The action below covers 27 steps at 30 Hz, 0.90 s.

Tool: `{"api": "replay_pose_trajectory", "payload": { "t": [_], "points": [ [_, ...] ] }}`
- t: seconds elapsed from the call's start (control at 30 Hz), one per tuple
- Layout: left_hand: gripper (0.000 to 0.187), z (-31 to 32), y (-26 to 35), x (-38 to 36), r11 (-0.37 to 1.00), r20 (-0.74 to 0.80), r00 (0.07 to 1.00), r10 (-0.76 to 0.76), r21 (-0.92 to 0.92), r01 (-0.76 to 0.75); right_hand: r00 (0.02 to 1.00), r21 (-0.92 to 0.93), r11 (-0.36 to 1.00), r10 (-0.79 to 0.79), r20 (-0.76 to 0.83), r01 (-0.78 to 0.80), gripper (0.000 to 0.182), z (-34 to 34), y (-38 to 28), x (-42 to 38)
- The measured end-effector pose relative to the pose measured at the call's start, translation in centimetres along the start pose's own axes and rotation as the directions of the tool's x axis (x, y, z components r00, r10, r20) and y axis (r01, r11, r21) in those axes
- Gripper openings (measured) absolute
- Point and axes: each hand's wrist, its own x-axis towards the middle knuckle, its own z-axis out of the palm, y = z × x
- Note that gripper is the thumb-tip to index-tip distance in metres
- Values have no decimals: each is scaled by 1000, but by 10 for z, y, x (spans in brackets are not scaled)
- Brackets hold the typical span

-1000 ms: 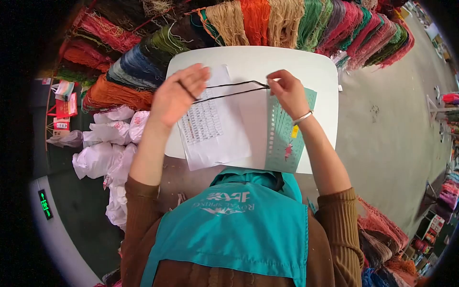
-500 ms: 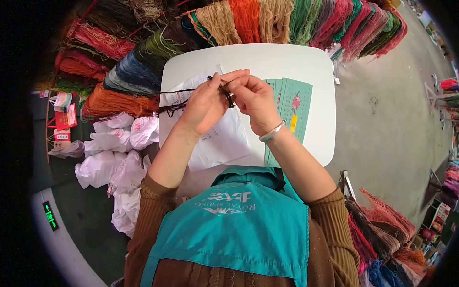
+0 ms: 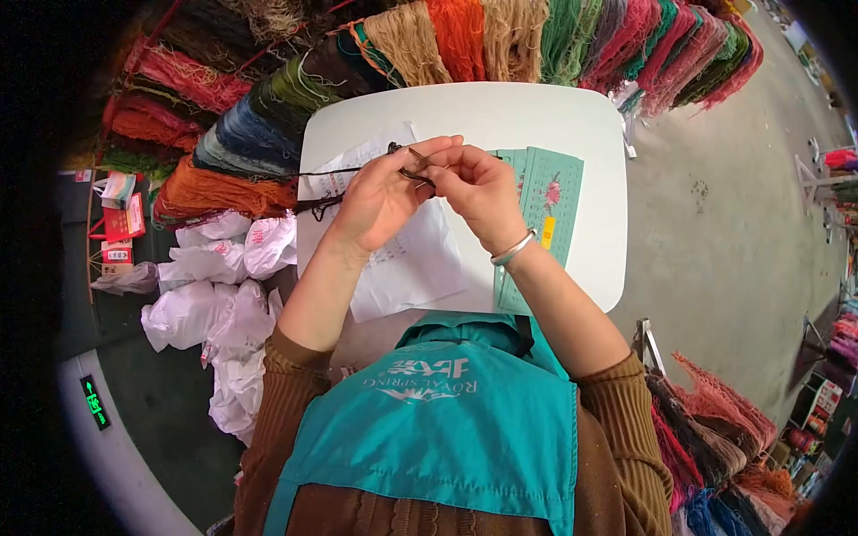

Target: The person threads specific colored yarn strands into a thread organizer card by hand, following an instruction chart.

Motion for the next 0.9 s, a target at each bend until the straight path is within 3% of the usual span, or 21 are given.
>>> {"api": "replay_pose_trajectory", "payload": {
  "t": [0.23, 0.5, 0.6, 0.63, 0.67, 0.7, 0.73, 0.77, 0.8, 0.83, 0.9],
  "points": [
    [51, 1, -3, 2, 999, 38, 999, -7, -46, 8, 999, -21, 999, -43, 8, 43, 13, 2, 5, 1],
    [46, 0, -9, 2, 998, -34, 999, 34, 50, -32, 999, -115, 993, 7, -33, -11, 13, 5, 1, 1],
    [40, -21, -3, 2, 997, -18, 997, 69, 44, -68, 1000, -373, 927, -31, 0, 29, 16, -15, -1, 6],
    [39, -31, 3, -1, 996, -2, 997, 83, 29, -83, 995, -314, 946, -95, -31, 81, 15, -21, -8, 8],
    [29, -32, 20, -9, 998, -132, 990, 51, -39, -56, 985, -256, 957, -157, -66, 135, 14, -27, -20, 11],
    [21, -49, 31, -18, 967, -201, 969, 144, -180, -181, 971, -199, 961, -217, -104, 193, 14, -36, -32, 14],
    [13, -73, 45, -29, 901, -281, 933, 223, -307, -308, 970, 95, 973, -195, -144, 210, 13, -51, -41, 21],
    [11, -106, 66, -39, 725, -167, 956, 242, -624, -293, 970, 381, 898, -165, -177, 222, 14, -69, -51, 29],
    [7, -118, 86, -55, 600, -271, 932, 240, -713, -362, 977, 496, 843, -201, -67, 207, 13, -92, -64, 36],
    [11, -145, 108, -69, 497, -303, 918, 257, -773, -395, 968, 602, 779, -247, 39, 175, 13, -116, -78, 40],
    [19, -203, 139, -106, 626, -365, 866, 342, -599, -499, 963, 655, 732, -269, 28, 186, 12, -163, -105, 42]
  ]
}}
